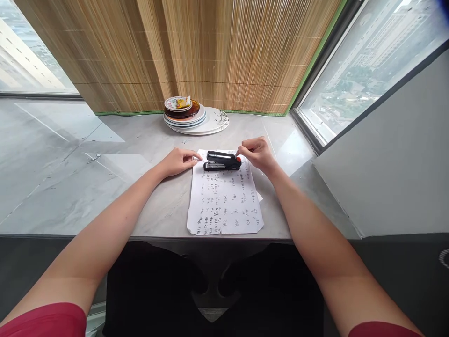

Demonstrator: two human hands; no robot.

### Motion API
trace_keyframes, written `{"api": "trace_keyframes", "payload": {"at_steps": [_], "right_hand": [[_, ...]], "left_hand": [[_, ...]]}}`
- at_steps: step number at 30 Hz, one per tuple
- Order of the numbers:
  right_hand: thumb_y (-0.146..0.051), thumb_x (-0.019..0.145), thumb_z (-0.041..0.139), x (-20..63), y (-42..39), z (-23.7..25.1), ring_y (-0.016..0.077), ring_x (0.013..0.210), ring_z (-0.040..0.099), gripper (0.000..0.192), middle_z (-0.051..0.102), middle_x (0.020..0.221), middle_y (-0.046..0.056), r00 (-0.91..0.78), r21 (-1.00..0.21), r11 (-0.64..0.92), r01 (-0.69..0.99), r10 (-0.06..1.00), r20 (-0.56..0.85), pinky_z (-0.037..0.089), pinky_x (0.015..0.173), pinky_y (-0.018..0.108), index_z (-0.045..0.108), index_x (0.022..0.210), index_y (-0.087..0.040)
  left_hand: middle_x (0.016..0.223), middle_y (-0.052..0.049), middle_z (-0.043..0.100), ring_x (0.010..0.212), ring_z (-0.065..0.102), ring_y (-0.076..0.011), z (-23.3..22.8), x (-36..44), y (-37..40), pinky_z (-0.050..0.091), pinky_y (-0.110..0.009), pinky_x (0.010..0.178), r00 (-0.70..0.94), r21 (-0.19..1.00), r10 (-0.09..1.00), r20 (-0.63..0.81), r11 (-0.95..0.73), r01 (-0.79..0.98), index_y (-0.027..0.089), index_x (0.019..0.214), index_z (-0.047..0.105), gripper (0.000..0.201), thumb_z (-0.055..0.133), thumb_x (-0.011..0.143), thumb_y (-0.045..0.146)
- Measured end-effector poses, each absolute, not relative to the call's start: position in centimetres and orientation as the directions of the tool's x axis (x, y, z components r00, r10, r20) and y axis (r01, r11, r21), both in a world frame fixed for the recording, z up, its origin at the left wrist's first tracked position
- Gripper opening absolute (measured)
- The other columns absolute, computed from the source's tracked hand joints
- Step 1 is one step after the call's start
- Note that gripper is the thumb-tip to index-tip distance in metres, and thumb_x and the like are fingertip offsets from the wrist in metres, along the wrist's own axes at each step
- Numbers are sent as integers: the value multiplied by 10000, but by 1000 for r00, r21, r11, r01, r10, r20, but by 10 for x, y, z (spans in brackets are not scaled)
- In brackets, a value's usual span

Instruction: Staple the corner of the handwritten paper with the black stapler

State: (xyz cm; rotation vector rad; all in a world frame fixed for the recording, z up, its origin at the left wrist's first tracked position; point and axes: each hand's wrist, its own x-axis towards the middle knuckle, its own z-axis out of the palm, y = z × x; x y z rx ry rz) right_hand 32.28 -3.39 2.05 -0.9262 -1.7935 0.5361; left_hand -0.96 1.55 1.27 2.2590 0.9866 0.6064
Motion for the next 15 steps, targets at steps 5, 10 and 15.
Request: {"api": "trace_keyframes", "payload": {"at_steps": [5,10,15], "right_hand": [[-241,848,622,323,-34,23,99,523,244,410,243,513,-60,-157,-707,600,374,792,590,248,500,323,406,500,-244],[-258,836,626,325,-34,23,118,545,266,419,264,520,-48,-95,-728,572,378,806,584,245,497,319,336,535,-264],[-203,805,618,327,-35,21,109,579,164,452,207,550,-66,-252,-680,606,413,794,554,162,528,334,239,565,-262]], "left_hand": [[624,48,466,588,389,-124,15,-10,18,294,-290,627,571,702,796,204,-525,481,193,1059,875,252,719,894,302],[610,51,444,585,364,-127,16,-10,20,274,-289,609,546,732,812,205,-498,466,193,1029,868,223,746,883,310],[617,59,415,589,356,-132,17,-9,19,275,-291,615,531,750,825,193,-473,462,181,1092,848,280,743,886,340]]}}
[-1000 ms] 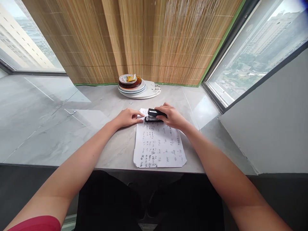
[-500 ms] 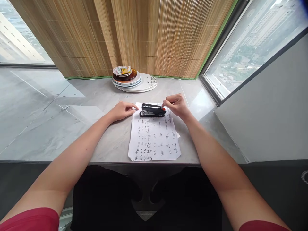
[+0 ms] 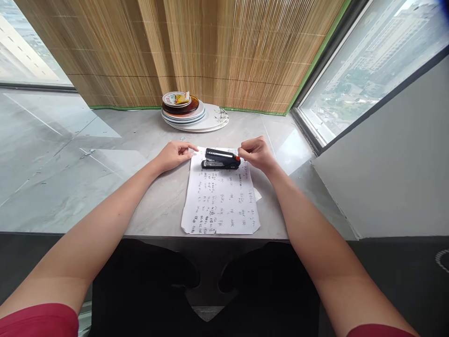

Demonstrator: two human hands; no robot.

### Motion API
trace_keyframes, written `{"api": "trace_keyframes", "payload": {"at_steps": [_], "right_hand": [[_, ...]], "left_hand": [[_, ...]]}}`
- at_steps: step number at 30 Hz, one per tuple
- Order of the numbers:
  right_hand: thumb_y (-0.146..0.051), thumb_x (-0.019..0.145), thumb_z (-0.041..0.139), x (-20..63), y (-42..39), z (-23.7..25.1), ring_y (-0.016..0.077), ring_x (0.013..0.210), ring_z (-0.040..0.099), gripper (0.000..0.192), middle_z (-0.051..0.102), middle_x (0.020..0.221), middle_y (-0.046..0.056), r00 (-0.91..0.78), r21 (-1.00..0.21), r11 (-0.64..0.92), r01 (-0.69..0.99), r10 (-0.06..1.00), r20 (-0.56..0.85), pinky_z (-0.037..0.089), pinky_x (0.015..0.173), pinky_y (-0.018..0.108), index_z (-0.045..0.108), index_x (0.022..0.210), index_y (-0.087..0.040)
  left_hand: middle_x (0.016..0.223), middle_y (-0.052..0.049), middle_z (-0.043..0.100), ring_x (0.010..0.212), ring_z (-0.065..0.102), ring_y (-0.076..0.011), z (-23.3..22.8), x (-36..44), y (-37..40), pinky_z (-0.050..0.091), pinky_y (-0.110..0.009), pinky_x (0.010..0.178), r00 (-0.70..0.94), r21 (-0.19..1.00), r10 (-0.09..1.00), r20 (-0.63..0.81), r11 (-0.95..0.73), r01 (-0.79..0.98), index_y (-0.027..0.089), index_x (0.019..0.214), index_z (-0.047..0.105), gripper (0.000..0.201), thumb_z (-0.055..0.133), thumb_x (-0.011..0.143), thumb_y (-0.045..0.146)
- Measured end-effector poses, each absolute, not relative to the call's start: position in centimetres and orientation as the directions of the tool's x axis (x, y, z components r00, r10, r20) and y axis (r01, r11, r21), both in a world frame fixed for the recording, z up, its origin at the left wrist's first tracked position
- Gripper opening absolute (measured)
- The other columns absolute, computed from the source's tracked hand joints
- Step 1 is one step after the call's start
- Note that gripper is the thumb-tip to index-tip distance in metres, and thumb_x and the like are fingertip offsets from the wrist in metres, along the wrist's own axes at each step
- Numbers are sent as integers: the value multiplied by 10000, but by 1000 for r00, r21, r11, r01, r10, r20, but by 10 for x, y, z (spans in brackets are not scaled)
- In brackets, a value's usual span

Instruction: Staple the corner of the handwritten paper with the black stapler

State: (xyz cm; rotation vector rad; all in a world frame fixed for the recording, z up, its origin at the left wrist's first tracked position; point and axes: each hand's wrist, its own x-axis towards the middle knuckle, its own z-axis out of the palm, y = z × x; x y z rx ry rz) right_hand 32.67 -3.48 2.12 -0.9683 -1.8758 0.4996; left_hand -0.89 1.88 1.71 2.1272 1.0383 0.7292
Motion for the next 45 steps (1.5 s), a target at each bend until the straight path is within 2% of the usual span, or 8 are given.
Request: {"api": "trace_keyframes", "payload": {"at_steps": [13,22,26,29,32,37,41,45], "right_hand": [[-154,804,567,332,-35,25,124,615,161,433,194,601,-65,-501,-489,725,484,688,525,182,584,353,189,620,-258],[-193,797,615,326,-41,31,137,586,227,378,339,579,-35,-584,-388,742,547,670,459,232,574,354,323,562,-242],[-225,804,629,324,-45,31,132,569,226,411,331,554,-37,-538,-426,725,541,688,488,231,558,355,318,537,-243],[-271,848,642,322,-47,30,130,556,214,501,276,534,-38,-364,-512,678,528,725,584,210,551,356,265,520,-246],[-358,954,624,320,-46,30,144,570,304,486,365,554,-18,-200,-602,626,497,757,622,244,559,348,400,537,-247],[-544,963,736,315,-36,25,160,712,482,336,606,797,13,-410,-642,607,468,793,451,378,664,328,701,849,-230],[-482,855,860,311,-32,15,146,698,486,357,580,827,-3,-540,-588,607,534,781,316,369,647,319,623,795,-223],[-374,898,794,309,-35,11,132,658,460,276,538,825,-7,-487,-544,647,533,761,429,358,621,327,620,748,-222]], "left_hand": [[628,84,364,577,333,-133,21,-9,15,278,-294,625,487,802,865,120,-373,467,160,1211,766,391,724,879,361],[600,86,380,548,329,-127,19,-9,16,267,-286,591,488,835,864,126,-358,418,170,1162,769,354,745,856,345],[581,82,415,512,293,-120,18,-12,18,237,-286,554,438,865,891,120,-311,394,184,1160,760,336,731,861,332],[568,81,404,496,259,-115,16,-13,21,189,-287,535,420,874,901,106,-285,392,183,1140,757,307,709,876,331],[562,82,377,498,267,-117,14,-12,22,176,-285,531,430,890,898,96,-271,366,174,1144,753,301,697,886,321],[558,78,373,495,296,-113,14,-10,21,178,-279,523,428,925,899,95,-238,296,158,1071,744,258,700,895,341],[555,60,407,496,328,-114,17,-8,17,215,-273,509,374,932,907,193,-288,218,164,979,743,230,713,897,377],[544,59,425,472,303,-104,20,-5,14,213,-258,479,297,956,927,228,-271,109,181,930,702,207,702,894,384]]}}
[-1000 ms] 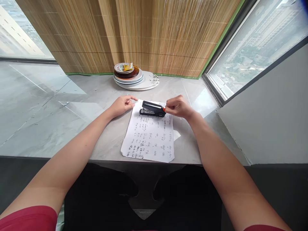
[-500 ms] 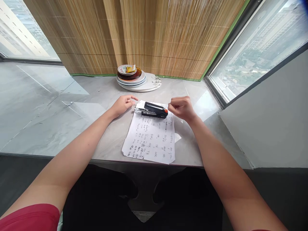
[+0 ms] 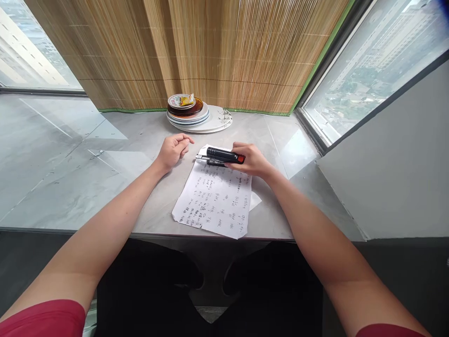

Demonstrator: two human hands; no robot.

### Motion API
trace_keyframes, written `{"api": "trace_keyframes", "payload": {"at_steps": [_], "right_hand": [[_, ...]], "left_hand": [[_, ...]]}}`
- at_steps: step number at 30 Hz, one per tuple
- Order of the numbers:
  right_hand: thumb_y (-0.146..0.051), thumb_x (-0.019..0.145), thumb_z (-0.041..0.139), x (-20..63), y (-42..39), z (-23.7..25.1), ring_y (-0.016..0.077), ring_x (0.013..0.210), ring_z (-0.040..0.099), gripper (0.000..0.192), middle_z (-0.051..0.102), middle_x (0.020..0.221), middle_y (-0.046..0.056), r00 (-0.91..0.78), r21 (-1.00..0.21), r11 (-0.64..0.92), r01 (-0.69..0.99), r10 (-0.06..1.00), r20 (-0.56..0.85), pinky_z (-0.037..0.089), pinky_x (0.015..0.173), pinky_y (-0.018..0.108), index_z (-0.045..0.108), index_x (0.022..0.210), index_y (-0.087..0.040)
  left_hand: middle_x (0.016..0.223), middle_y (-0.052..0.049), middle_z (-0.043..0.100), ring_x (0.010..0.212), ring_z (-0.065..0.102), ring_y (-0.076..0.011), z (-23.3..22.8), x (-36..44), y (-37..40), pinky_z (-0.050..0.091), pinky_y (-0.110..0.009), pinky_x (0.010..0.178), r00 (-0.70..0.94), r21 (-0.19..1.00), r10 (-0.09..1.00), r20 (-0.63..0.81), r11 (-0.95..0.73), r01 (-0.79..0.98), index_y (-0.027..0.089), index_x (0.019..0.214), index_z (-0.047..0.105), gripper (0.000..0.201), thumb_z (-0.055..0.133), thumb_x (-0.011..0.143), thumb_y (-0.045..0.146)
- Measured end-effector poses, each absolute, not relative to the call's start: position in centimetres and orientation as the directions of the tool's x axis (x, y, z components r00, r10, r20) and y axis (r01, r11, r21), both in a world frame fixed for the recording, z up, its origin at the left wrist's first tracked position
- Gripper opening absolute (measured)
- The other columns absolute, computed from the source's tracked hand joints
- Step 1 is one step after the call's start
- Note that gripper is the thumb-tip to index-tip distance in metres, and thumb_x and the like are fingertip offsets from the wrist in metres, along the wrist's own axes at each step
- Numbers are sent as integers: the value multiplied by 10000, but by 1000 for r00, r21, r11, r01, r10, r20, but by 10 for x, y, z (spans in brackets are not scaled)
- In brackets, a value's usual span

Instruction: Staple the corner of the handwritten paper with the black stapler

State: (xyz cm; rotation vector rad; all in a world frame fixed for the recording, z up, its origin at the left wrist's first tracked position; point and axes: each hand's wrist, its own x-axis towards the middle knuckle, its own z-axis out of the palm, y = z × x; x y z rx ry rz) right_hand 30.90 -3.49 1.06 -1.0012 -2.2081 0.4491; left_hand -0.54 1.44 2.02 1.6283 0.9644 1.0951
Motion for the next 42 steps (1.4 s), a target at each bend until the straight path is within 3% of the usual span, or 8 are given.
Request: {"api": "trace_keyframes", "payload": {"at_steps": [4,8,12,21,26,32,37,42], "right_hand": [[-302,934,750,308,-36,11,198,812,542,54,562,944,37,-414,-388,716,580,670,617,460,736,366,752,962,-256],[-253,947,724,305,-32,10,262,919,524,189,567,991,66,-426,-211,727,654,584,691,498,839,449,762,1121,-317],[-257,980,687,303,-30,8,289,951,510,270,568,1019,80,-410,-128,706,696,538,737,496,884,507,722,1229,-355],[-274,986,707,296,-39,14,312,1018,513,268,571,1041,82,-479,-58,692,720,556,679,470,923,527,696,1231,-383],[-271,975,720,294,-37,16,309,1000,520,207,581,1026,88,-415,-111,669,735,574,706,473,896,520,728,1165,-354],[-335,907,753,300,-39,17,243,854,540,112,592,967,74,-318,-373,639,672,704,635,464,707,404,771,998,-273],[-359,845,816,299,-43,18,166,721,494,184,571,843,22,-434,-551,625,553,781,449,397,650,348,711,773,-226],[-379,884,837,298,-39,16,152,711,492,247,573,843,17,-504,-534,626,568,777,376,388,660,339,699,767,-212]], "left_hand": [[525,69,418,441,270,-88,23,-1,10,196,-235,446,306,985,945,117,-149,82,191,902,663,177,709,871,359],[542,60,462,410,226,-63,24,2,7,148,-216,409,346,999,937,-40,25,48,189,901,658,146,728,850,306],[597,34,506,391,231,-38,25,4,7,128,-200,372,362,983,917,-170,181,5,174,864,643,114,733,880,242],[857,-91,693,464,420,-57,31,4,7,416,-207,415,447,934,866,-226,323,-154,131,961,708,300,605,1112,369],[818,-93,656,602,588,-112,30,5,7,505,-217,516,455,914,852,-258,368,-172,101,1023,757,297,551,1137,282],[797,-29,600,571,508,-80,29,3,12,507,-212,539,279,939,949,-145,221,-263,101,1025,726,140,599,1046,155],[786,15,608,500,451,-76,30,7,9,426,-221,464,151,987,985,82,-59,-150,185,1075,672,165,675,1074,350],[640,25,572,437,380,-66,28,8,4,307,-227,417,239,972,943,229,-212,-98,191,958,734,451,791,976,638]]}}
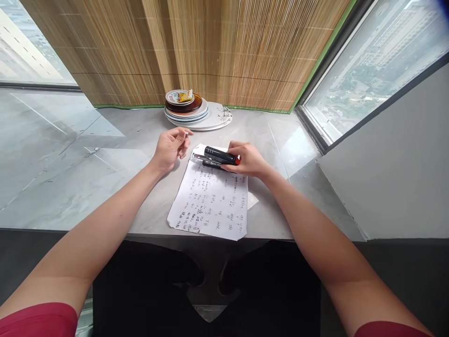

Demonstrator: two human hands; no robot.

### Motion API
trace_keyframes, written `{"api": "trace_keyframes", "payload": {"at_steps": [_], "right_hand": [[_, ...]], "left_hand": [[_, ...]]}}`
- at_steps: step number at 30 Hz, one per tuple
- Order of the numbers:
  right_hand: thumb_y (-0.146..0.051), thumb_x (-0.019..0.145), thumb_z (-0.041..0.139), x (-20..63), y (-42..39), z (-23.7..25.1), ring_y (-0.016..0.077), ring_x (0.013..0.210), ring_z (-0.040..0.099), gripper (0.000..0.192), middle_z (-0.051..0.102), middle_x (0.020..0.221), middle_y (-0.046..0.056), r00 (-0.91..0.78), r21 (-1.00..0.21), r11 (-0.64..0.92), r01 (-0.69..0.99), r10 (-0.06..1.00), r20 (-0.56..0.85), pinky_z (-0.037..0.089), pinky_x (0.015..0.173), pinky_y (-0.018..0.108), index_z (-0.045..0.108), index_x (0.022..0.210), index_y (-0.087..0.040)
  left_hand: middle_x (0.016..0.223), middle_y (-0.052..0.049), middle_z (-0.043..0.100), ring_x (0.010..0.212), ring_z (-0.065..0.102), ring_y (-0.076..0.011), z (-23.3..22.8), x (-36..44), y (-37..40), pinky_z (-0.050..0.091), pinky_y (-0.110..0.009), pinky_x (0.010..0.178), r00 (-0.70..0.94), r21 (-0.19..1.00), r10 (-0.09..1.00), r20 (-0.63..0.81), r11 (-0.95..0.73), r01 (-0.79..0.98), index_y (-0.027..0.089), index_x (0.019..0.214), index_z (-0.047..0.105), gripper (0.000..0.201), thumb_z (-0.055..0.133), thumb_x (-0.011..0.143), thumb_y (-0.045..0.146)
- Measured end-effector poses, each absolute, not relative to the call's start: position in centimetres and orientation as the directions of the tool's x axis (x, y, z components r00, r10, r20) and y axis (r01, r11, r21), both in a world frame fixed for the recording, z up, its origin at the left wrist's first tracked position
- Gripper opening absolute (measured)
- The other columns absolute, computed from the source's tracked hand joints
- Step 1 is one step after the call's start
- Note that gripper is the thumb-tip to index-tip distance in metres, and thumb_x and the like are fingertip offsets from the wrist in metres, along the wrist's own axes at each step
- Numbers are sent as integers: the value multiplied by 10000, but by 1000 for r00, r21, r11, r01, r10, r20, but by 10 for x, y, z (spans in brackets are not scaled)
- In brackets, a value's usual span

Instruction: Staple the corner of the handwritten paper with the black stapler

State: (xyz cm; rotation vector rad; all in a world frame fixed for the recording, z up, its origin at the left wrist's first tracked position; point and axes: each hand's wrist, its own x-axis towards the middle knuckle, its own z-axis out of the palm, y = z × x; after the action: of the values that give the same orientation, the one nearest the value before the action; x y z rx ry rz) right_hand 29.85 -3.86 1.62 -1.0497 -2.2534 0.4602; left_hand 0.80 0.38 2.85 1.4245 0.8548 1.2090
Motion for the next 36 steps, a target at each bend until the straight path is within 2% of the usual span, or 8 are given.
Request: {"api": "trace_keyframes", "payload": {"at_steps": [5,11,17,23,27,30,33,36], "right_hand": [[-532,954,810,296,-37,15,229,883,587,308,642,1009,62,-481,-507,701,501,713,510,506,782,386,783,1078,-251],[-426,1032,749,268,-49,17,291,1096,620,476,668,1212,82,-525,-295,858,420,495,693,548,970,502,652,1495,-377],[-368,1098,665,254,-55,11,242,975,619,331,707,1129,48,-591,-198,901,386,406,697,533,884,444,704,1425,-402],[-249,1097,615,263,-51,16,246,937,630,226,692,1032,41,-412,-267,827,495,493,766,522,875,467,755,1230,-366],[-263,1075,603,287,-31,15,245,866,624,118,678,942,42,-158,-423,665,615,630,760,523,834,464,713,1085,-305],[-321,1017,647,318,-13,7,220,735,589,65,630,790,18,134,-645,406,648,773,621,508,749,428,664,1048,-267],[-403,950,698,346,-4,-2,211,675,590,172,609,687,5,294,-790,154,594,872,391,483,686,393,627,916,-251],[-451,883,747,361,-3,-8,215,661,617,256,650,655,19,293,-832,37,554,927,236,482,671,377,612,812,-246]], "left_hand": [[594,-5,575,458,413,-74,23,6,-2,268,-248,429,425,948,848,316,-294,-118,175,813,818,545,931,782,707],[592,-40,625,520,513,-122,32,15,-19,343,-271,470,563,921,753,340,-389,-36,188,743,843,530,897,817,711],[613,-73,682,583,601,-169,38,24,-29,459,-307,535,670,904,664,333,-426,-28,183,593,760,577,933,767,704],[545,-22,586,530,520,-146,30,18,-23,407,-309,526,477,871,773,418,-491,32,208,781,842,525,823,886,722],[597,1,554,577,494,-145,20,6,1,413,-301,594,92,773,846,526,-520,363,224,896,823,375,653,1056,517],[688,-15,579,672,555,-173,12,-5,20,474,-318,700,-2,658,861,509,-387,646,202,863,771,222,650,1012,312],[1025,-102,691,972,671,-264,5,-9,29,549,-390,930,92,499,899,428,-320,805,198,1061,787,164,660,964,234],[1498,-163,611,1373,576,-372,0,-8,29,464,-523,1185,232,362,917,324,-347,865,224,1416,716,428,611,1004,274]]}}
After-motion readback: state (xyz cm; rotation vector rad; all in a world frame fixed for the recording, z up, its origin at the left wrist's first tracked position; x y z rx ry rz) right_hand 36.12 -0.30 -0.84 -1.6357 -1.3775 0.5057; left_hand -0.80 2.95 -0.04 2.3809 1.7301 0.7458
